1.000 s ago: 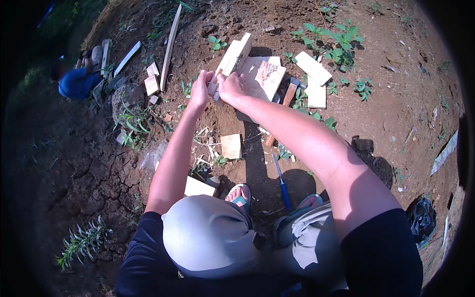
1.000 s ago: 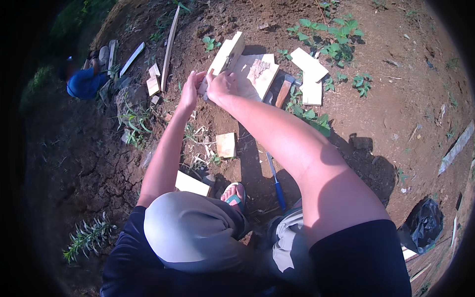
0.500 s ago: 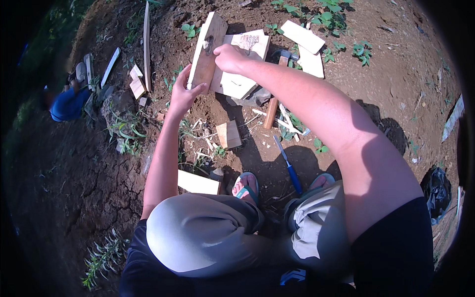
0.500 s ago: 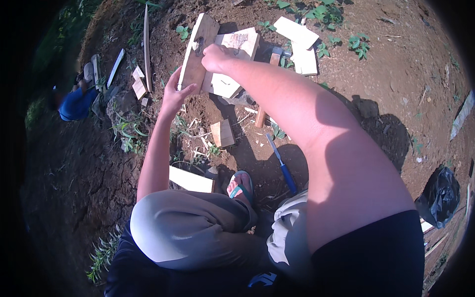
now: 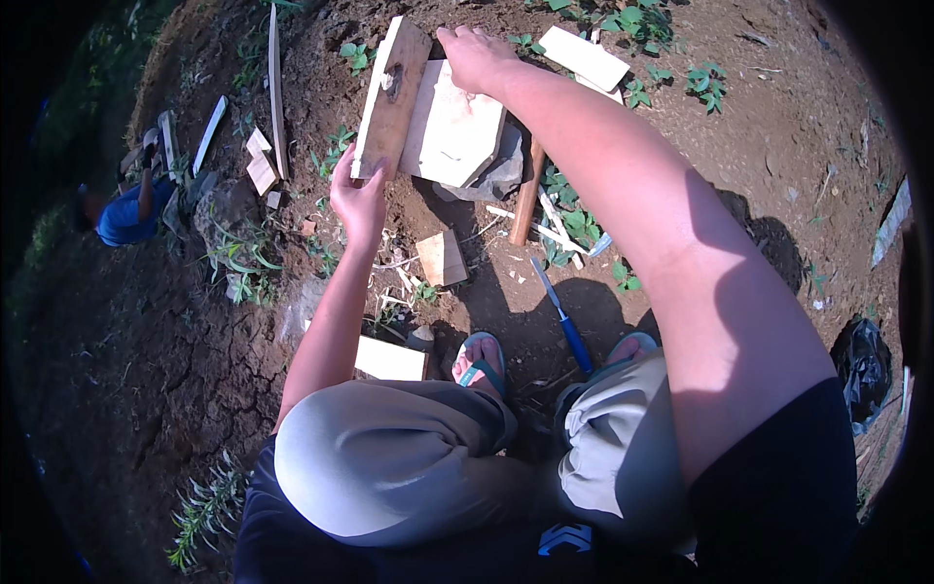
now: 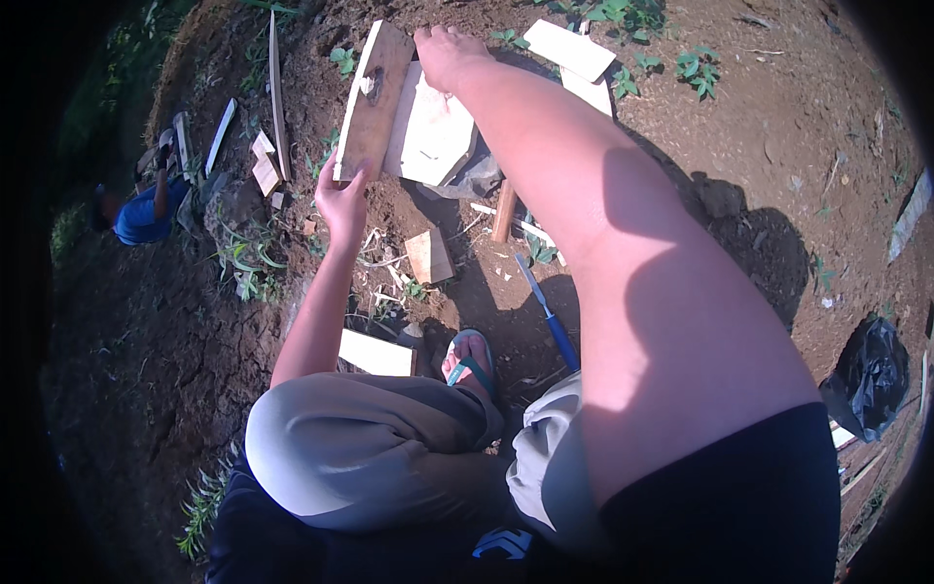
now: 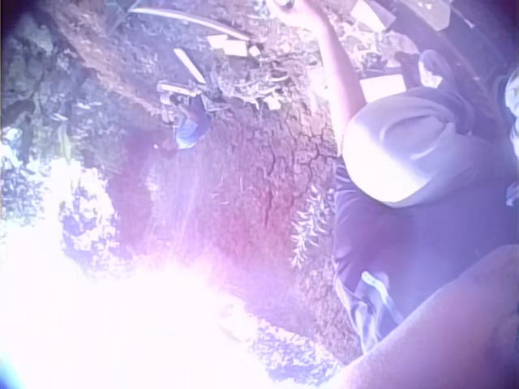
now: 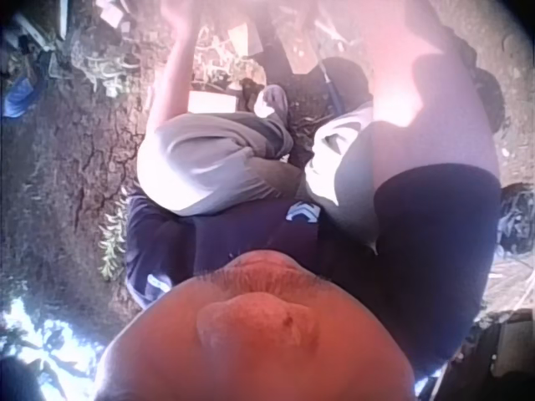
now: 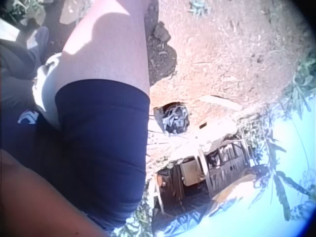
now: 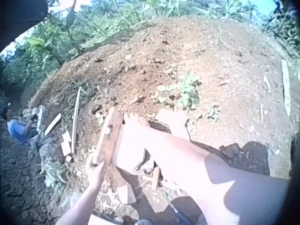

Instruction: The person assembles a wooden box structure using a hammer and nails, then stands up and picks up several loose wooden boards from the ground.

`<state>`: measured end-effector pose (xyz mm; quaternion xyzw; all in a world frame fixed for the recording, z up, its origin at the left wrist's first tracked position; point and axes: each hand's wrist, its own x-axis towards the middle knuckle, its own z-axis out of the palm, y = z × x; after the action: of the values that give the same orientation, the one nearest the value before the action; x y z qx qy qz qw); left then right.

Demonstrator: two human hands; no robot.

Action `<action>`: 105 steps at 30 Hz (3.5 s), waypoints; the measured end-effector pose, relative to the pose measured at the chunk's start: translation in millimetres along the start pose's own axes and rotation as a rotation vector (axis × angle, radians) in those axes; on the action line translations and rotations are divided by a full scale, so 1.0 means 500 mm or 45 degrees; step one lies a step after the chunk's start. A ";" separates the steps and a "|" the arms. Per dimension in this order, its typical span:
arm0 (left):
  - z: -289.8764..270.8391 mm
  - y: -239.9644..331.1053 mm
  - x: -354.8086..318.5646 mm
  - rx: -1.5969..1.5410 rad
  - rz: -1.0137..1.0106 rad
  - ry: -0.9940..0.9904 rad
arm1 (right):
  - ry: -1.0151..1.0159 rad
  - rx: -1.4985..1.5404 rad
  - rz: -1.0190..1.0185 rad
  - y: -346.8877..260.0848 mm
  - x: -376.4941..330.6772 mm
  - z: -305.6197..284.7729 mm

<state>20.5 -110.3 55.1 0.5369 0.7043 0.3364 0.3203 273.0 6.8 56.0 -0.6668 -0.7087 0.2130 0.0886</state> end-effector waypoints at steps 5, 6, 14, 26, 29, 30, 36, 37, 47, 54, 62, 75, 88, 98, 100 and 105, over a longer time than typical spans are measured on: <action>-0.009 -0.028 -0.001 -0.107 0.057 0.024 | -0.090 -0.136 -0.103 0.006 -0.019 0.013; -0.003 -0.020 -0.003 -0.105 0.039 0.016 | -0.107 -0.124 -0.075 0.016 -0.021 0.016; -0.023 -0.023 0.029 -0.138 -0.023 0.022 | -0.357 0.065 0.036 0.032 -0.027 -0.018; -0.014 -0.049 0.031 -0.071 -0.121 0.099 | -0.029 0.067 0.037 0.041 -0.032 -0.022; -0.055 -0.068 0.032 -0.072 -0.054 0.126 | 0.012 0.220 0.031 0.008 0.018 -0.030; -0.050 -0.069 0.030 -0.087 -0.053 0.131 | 0.031 0.280 0.069 0.012 0.037 -0.020; -0.026 -0.061 0.012 -0.021 -0.123 0.163 | -0.056 0.669 0.089 -0.005 0.068 0.034; -0.022 -0.062 0.009 -0.029 -0.148 0.176 | -0.038 0.735 0.123 -0.009 0.073 0.037; 0.023 -0.028 -0.021 -0.157 -0.085 -0.097 | -0.081 0.925 0.066 0.000 0.087 0.064; 0.033 -0.030 0.000 -0.140 -0.104 -0.175 | 0.039 1.043 0.168 0.003 0.098 0.058; 0.039 0.012 -0.015 -0.391 -0.070 -0.168 | 0.071 0.804 0.203 0.053 0.118 0.070; 0.034 0.057 -0.031 -0.311 -0.142 -0.177 | 0.229 0.888 0.170 0.072 0.134 0.095; 0.005 0.025 -0.035 -0.379 -0.177 -0.160 | 0.079 0.905 -0.026 0.046 0.088 0.058; 0.029 -0.054 -0.025 -0.279 -0.045 -0.121 | -0.064 1.020 0.079 0.008 0.086 0.069; 0.019 -0.055 -0.027 -0.111 -0.092 -0.100 | -0.059 1.021 0.025 0.002 0.075 0.052; 0.047 -0.050 -0.017 -0.025 -0.099 -0.109 | -0.051 1.017 0.044 0.035 0.078 0.041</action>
<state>27.8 -120.3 22.2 0.5199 0.7070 0.3072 0.3682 276.6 41.5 24.1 -0.5875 -0.5604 0.4860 0.3234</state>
